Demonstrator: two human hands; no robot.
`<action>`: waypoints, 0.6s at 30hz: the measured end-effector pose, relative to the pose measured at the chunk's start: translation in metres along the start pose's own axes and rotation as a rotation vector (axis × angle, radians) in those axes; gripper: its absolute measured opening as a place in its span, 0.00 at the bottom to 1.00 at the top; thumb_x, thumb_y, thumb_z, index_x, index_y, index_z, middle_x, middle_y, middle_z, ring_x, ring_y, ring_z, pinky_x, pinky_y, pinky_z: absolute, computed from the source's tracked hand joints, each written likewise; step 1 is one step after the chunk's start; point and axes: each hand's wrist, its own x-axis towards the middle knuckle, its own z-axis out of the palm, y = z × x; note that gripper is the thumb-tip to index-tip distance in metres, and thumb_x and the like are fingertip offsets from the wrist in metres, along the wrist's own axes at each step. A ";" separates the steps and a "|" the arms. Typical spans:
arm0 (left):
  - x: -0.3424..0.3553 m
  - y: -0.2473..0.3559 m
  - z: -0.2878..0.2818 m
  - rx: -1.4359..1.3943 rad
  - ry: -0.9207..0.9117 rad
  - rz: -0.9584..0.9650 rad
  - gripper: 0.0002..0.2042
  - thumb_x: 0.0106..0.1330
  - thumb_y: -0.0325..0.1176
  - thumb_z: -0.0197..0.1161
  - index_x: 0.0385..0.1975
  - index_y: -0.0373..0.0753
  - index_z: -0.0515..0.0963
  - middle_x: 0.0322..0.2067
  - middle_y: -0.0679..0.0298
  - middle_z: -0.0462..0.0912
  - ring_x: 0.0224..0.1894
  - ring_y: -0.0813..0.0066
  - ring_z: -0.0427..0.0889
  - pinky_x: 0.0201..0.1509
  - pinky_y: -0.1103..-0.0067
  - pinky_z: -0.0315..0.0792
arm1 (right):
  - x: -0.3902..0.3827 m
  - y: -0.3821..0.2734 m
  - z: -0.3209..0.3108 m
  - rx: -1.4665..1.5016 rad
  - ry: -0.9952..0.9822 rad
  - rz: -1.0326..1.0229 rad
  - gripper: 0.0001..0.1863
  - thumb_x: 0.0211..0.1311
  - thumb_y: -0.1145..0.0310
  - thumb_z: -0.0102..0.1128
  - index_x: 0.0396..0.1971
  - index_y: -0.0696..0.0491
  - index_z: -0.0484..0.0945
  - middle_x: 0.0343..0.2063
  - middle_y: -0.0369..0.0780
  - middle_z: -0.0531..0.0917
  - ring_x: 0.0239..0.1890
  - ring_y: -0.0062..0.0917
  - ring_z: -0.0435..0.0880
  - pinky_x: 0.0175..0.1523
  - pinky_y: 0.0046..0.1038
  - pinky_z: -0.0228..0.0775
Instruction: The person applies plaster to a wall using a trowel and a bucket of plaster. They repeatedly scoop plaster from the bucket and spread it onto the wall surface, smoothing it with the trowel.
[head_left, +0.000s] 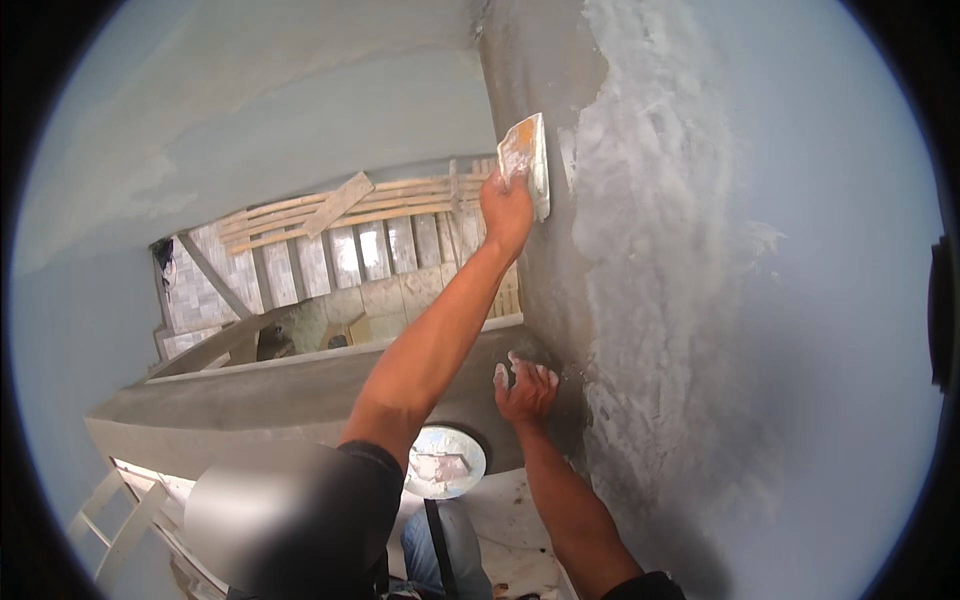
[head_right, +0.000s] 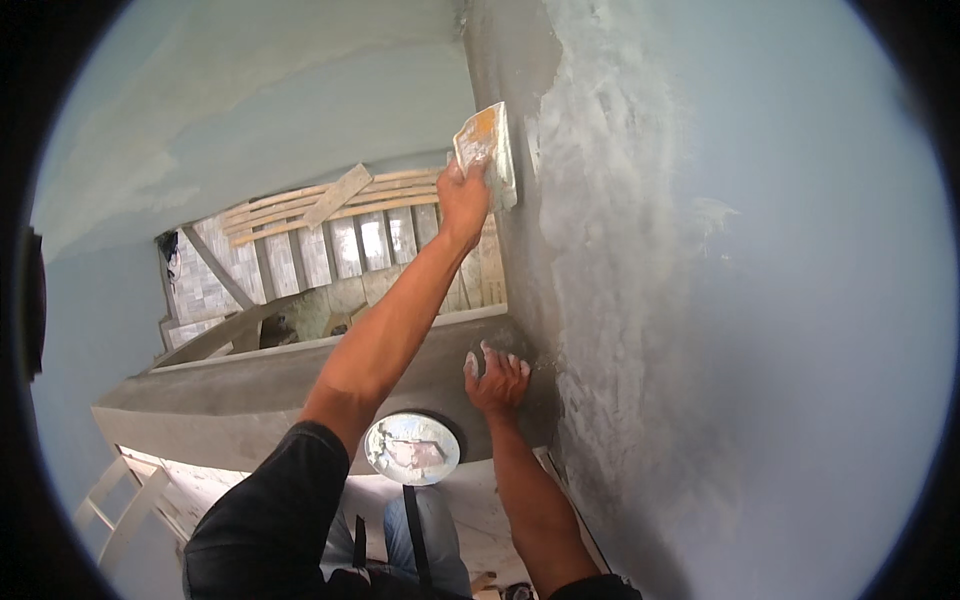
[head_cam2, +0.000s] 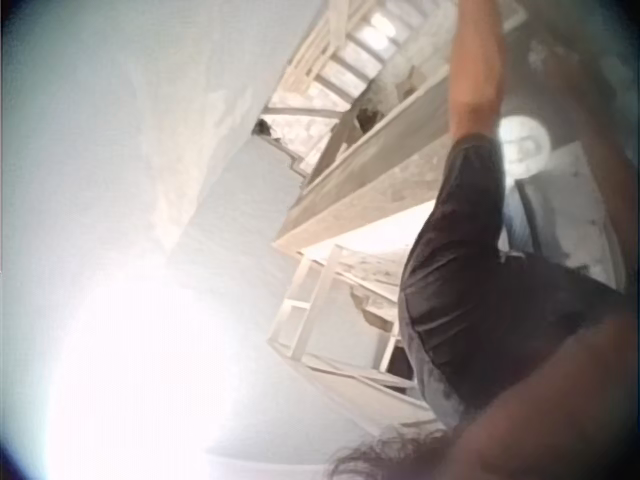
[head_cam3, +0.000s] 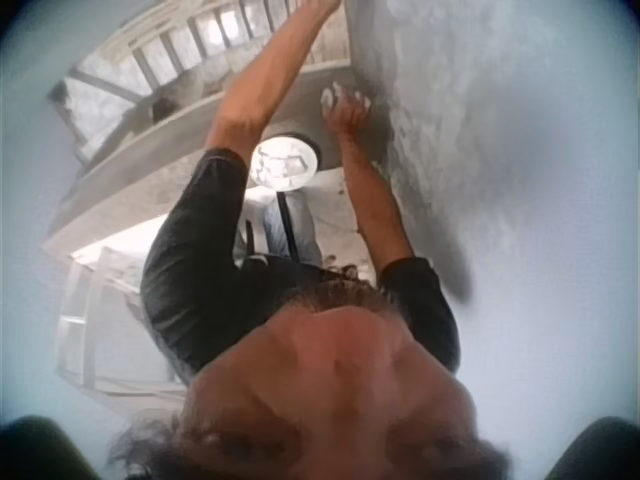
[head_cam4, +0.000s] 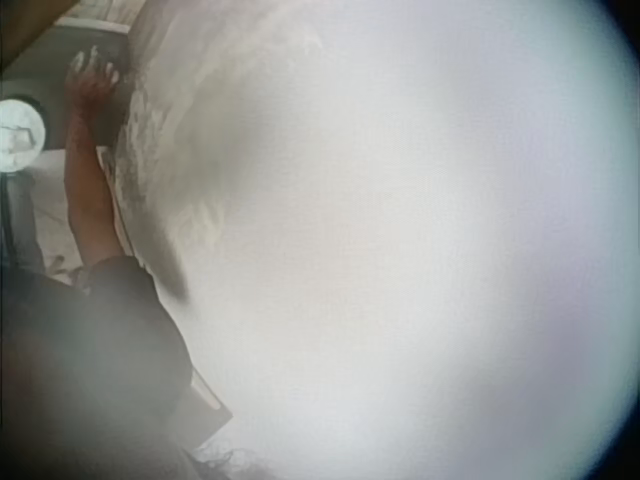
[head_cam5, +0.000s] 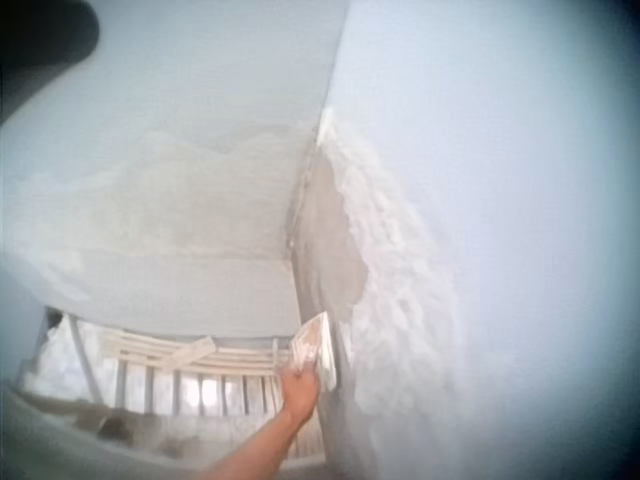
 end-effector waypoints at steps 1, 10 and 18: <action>-0.003 0.001 0.003 -0.030 0.006 0.009 0.12 0.70 0.30 0.51 0.46 0.30 0.76 0.38 0.63 0.80 0.40 0.78 0.74 0.47 0.79 0.67 | 0.001 0.002 0.000 0.009 0.008 -0.001 0.17 0.56 0.56 0.58 0.41 0.49 0.82 0.31 0.38 0.83 0.39 0.34 0.78 0.52 0.39 0.62; 0.029 0.090 0.033 -0.225 -0.061 0.174 0.15 0.71 0.31 0.51 0.54 0.31 0.70 0.49 0.60 0.76 0.50 0.74 0.74 0.51 0.76 0.70 | -0.005 0.006 0.003 0.010 0.044 0.002 0.16 0.55 0.55 0.60 0.39 0.49 0.83 0.30 0.38 0.83 0.37 0.35 0.78 0.50 0.43 0.62; 0.154 0.206 0.108 -0.066 -0.047 0.718 0.14 0.71 0.34 0.50 0.50 0.32 0.73 0.39 0.60 0.79 0.43 0.73 0.76 0.47 0.74 0.70 | -0.002 0.002 0.004 0.084 0.071 -0.001 0.16 0.54 0.55 0.61 0.38 0.48 0.83 0.29 0.38 0.83 0.36 0.35 0.78 0.50 0.43 0.62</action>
